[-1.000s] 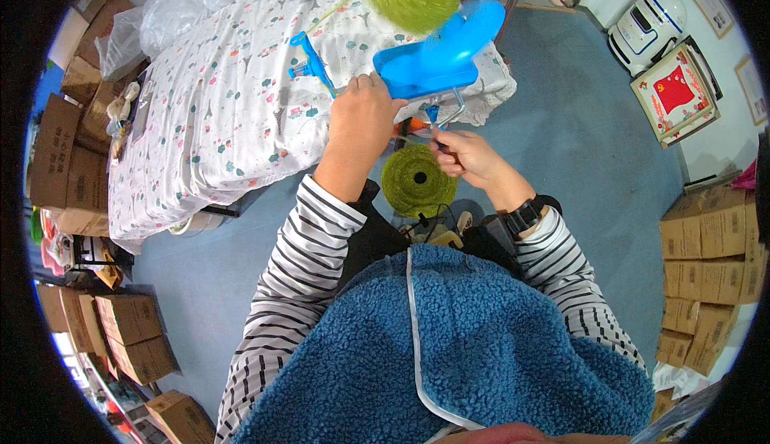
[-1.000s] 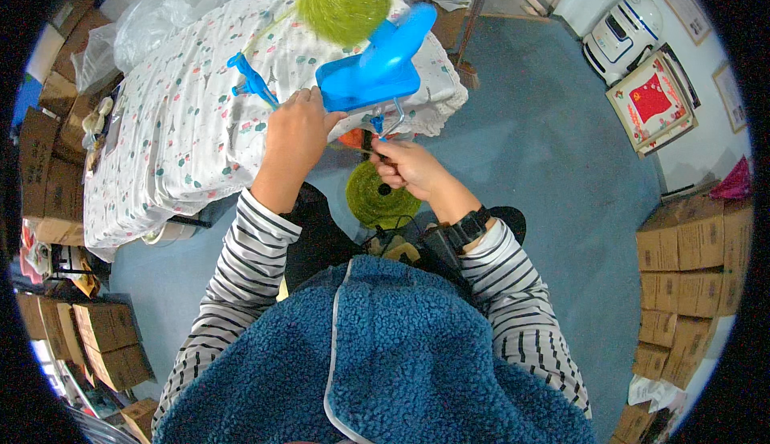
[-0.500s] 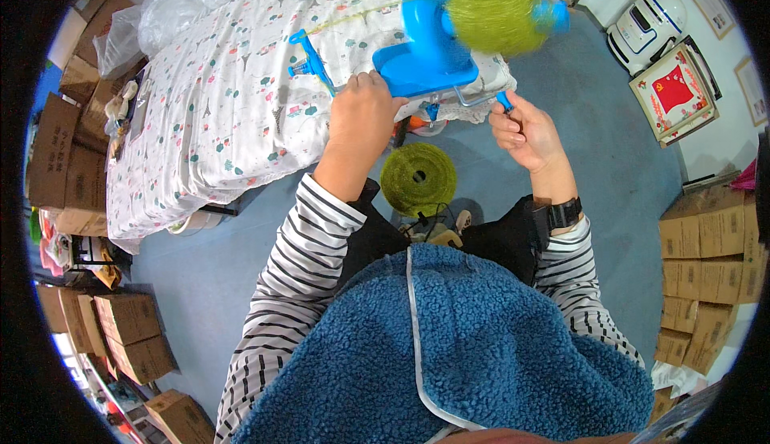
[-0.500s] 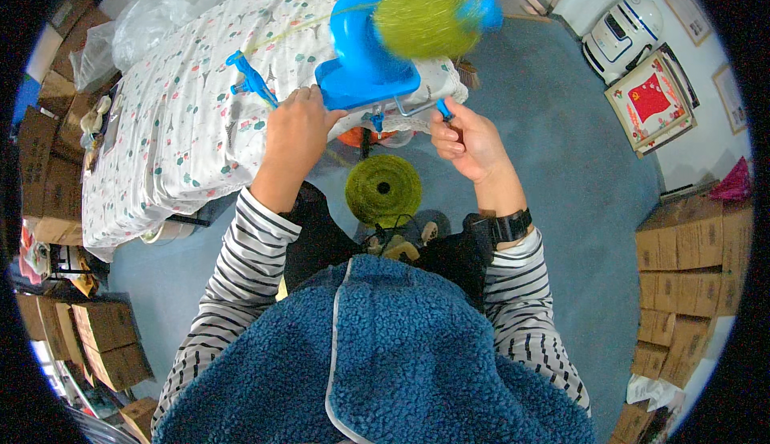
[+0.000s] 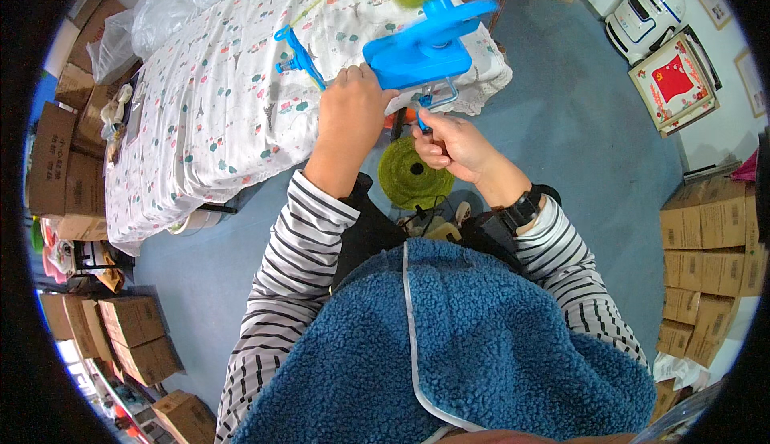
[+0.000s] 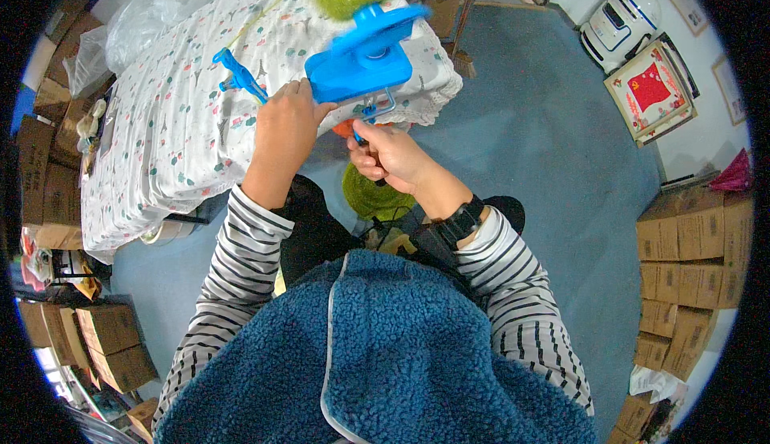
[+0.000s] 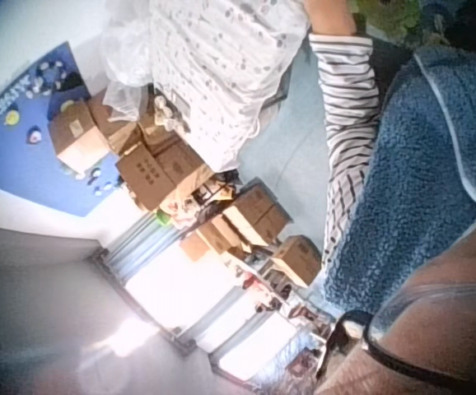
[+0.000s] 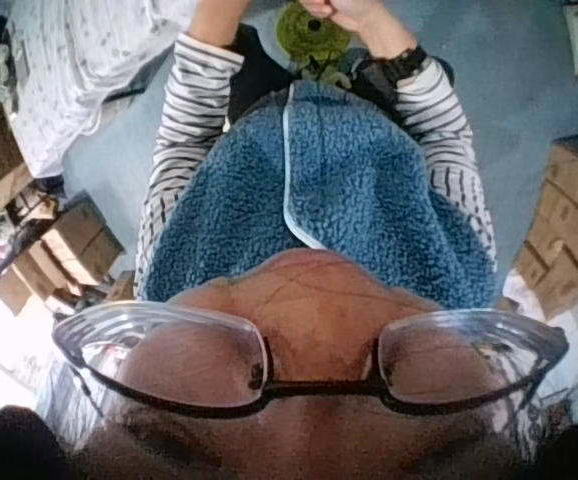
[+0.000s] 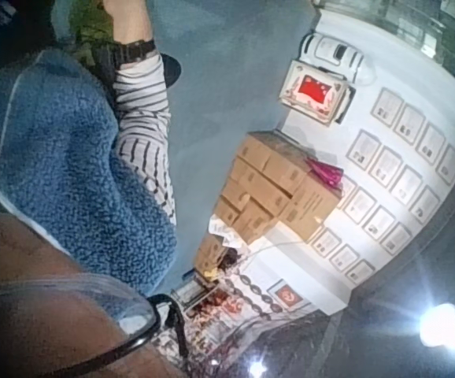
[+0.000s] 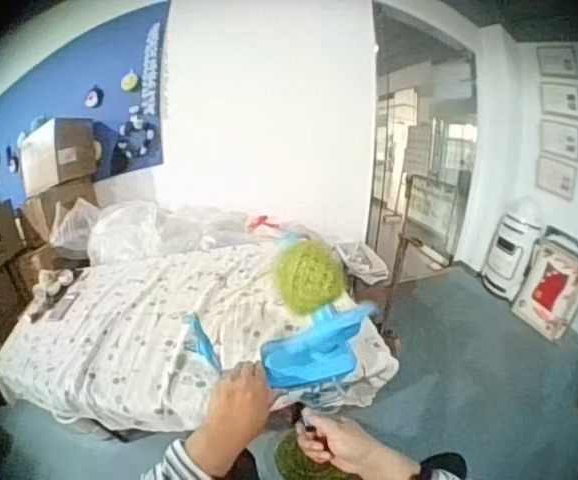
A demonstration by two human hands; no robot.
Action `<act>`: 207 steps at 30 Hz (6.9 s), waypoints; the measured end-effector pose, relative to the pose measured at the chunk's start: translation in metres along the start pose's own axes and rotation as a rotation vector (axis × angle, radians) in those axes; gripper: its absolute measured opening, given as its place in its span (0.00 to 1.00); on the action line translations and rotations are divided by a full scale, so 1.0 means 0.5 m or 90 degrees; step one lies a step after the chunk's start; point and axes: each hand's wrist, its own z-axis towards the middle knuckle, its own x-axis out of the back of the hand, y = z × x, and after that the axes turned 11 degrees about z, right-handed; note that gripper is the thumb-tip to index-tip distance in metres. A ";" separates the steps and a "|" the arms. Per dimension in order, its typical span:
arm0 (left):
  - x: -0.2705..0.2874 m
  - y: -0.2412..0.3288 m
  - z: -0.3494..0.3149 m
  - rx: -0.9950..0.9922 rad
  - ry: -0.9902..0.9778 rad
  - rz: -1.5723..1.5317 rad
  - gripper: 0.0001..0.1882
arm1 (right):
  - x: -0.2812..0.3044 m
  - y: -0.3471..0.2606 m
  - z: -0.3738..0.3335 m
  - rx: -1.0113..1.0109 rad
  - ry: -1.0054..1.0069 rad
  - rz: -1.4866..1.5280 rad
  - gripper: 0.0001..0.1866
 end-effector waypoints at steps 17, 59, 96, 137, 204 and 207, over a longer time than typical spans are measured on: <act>0.003 -0.002 0.004 -0.001 -0.031 -0.006 0.26 | 0.091 -0.114 -0.102 0.198 0.137 -0.020 0.19; -0.008 -0.007 0.002 -0.004 0.015 -0.017 0.25 | -0.031 -0.071 -0.045 0.152 -0.007 -0.056 0.23; 0.010 -0.008 0.005 -0.002 -0.030 -0.032 0.24 | -0.038 -0.038 -0.031 0.092 0.019 -0.005 0.19; 0.255 -0.252 0.087 0.129 0.215 -0.167 0.17 | -0.208 -0.171 -0.205 0.416 0.030 -0.636 0.10; 0.325 0.308 -0.116 -0.707 -0.436 -0.907 0.07 | 0.420 -0.343 -0.178 0.410 0.399 0.483 0.07; 0.249 0.220 -0.067 -0.497 -0.256 -0.675 0.09 | 0.297 -0.310 -0.166 0.371 0.351 0.246 0.09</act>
